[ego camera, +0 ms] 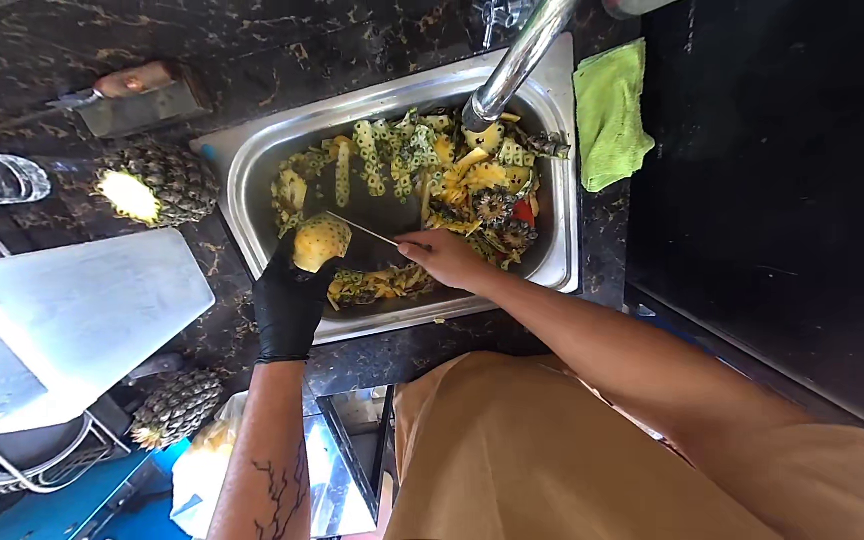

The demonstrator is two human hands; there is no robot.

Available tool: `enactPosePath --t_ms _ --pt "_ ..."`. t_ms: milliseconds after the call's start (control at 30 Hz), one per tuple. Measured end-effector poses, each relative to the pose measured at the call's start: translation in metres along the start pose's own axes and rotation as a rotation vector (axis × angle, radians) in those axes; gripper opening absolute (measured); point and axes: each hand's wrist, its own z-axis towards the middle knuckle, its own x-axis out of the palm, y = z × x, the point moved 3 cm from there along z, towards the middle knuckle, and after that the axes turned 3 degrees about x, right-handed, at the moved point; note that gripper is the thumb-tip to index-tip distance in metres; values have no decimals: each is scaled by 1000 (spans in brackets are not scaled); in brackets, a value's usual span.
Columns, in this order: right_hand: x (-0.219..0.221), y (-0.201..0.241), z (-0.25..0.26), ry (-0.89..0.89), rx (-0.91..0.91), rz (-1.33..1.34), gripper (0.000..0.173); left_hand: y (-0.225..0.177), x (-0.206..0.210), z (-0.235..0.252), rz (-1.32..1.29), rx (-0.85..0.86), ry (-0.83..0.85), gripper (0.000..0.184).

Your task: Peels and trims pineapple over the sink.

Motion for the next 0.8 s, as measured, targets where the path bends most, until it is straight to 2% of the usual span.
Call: enactPosePath --t_ms 100,267,333,400,433,467,500,567,800 --pt "-14 -14 -14 -54 77 127 40 -3 -7 5 47 62 35 77" --pt "-7 32 -32 -142 -6 -29 42 -1 -15 14 104 212 124 77" --pt "1 45 -35 -156 -23 -62 43 0 -16 14 141 234 133 83" --pt "6 55 -39 -151 -63 -165 42 -2 -16 10 167 190 117 98" --pt "9 58 -40 -132 -85 -205 42 -5 -15 7 165 133 87 96" --pt "13 60 -40 -103 -100 -227 42 -6 -14 4 165 89 51 86" --pt "16 60 -40 -71 -97 -232 42 -7 -13 2 178 55 41 76" --pt "21 58 -37 -43 -98 -215 42 -8 -13 1 184 24 56 68" --pt "30 54 0 -11 -113 -81 44 -9 -12 4 150 11 53 76"
